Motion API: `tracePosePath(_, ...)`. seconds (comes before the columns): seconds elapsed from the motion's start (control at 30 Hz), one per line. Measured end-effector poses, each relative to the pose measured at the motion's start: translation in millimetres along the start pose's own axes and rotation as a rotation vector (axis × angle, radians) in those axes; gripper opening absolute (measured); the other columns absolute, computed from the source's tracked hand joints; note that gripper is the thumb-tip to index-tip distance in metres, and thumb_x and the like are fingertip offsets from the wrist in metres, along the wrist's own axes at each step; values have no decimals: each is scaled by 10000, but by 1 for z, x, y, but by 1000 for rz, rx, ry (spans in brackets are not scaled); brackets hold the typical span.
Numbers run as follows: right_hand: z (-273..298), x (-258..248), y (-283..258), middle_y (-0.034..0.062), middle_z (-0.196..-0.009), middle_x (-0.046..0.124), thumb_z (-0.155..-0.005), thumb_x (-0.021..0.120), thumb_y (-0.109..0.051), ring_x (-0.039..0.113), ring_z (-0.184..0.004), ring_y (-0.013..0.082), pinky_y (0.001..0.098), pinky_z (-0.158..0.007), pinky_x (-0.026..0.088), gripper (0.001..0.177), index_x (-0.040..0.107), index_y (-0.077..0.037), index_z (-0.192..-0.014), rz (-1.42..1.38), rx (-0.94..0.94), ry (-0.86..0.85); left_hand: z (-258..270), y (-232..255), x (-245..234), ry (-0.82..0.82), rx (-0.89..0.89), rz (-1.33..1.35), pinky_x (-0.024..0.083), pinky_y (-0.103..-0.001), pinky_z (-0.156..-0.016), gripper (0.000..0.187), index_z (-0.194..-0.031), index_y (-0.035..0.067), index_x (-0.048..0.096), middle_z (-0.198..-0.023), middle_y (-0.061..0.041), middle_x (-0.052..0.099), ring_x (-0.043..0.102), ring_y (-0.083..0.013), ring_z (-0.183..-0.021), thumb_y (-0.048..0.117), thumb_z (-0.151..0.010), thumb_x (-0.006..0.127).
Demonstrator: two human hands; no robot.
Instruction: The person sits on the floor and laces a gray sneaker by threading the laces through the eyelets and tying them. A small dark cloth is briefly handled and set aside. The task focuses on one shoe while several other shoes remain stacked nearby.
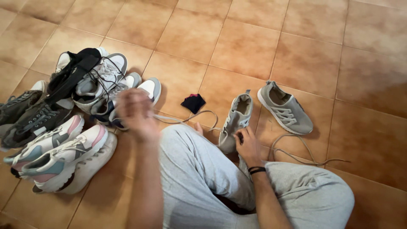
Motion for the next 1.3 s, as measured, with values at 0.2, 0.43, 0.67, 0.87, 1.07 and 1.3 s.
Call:
tracePosePath(0.2,12,23,69,69,-875,678,-898,758,-104,661,-743,151,288,-661,552,162,651,-28,-992,-333,142,113,127,-182,95,-477,-488,-304,527,-230,-764,111,-1043,68,745,-929,34,726,630,-50,-838,148,-981,698)
tracePosePath(0.43,17,43,136,57,-931,748,-908,775,-103,704,-828,114,250,-745,582,168,728,-11,-1040,-758,347,0,186,-220,111,-791,-418,-930,574,-402,-699,118,-901,138,757,-825,-91,754,741,-268,-791,208,-807,747)
tracePosePath(0.67,17,50,142,79,-948,759,-911,720,19,717,-830,132,271,-747,594,117,715,8,-1028,-881,453,1,203,-254,102,-1042,-434,-1230,568,-479,-748,92,-827,172,749,-850,-121,744,724,-344,-854,177,-739,725)
tracePosePath(0.87,15,52,142,92,-973,765,-926,658,66,741,-870,148,285,-791,616,139,697,14,-1049,-874,408,6,205,-253,102,-1088,-477,-1255,576,-475,-771,100,-833,179,752,-880,-114,751,726,-336,-886,186,-736,728)
tracePosePath(1.07,15,54,143,80,-963,753,-934,656,66,728,-853,140,279,-772,608,142,683,1,-1057,-845,406,3,204,-241,105,-1105,-533,-1261,575,-471,-783,99,-838,178,749,-888,-105,753,728,-326,-909,188,-746,716)
tracePosePath(1.3,16,52,138,59,-968,735,-934,663,65,696,-841,120,267,-750,585,171,672,-24,-1079,-831,421,-28,201,-239,103,-998,-446,-1173,571,-464,-773,118,-849,176,751,-888,-108,756,722,-337,-894,177,-745,695)
Point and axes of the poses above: each hand's wrist, its own z-axis away from the middle knuckle, its own x-axis out of the palm, y = z × x, the point moved 7 cm from there along -z, towards the middle knuckle
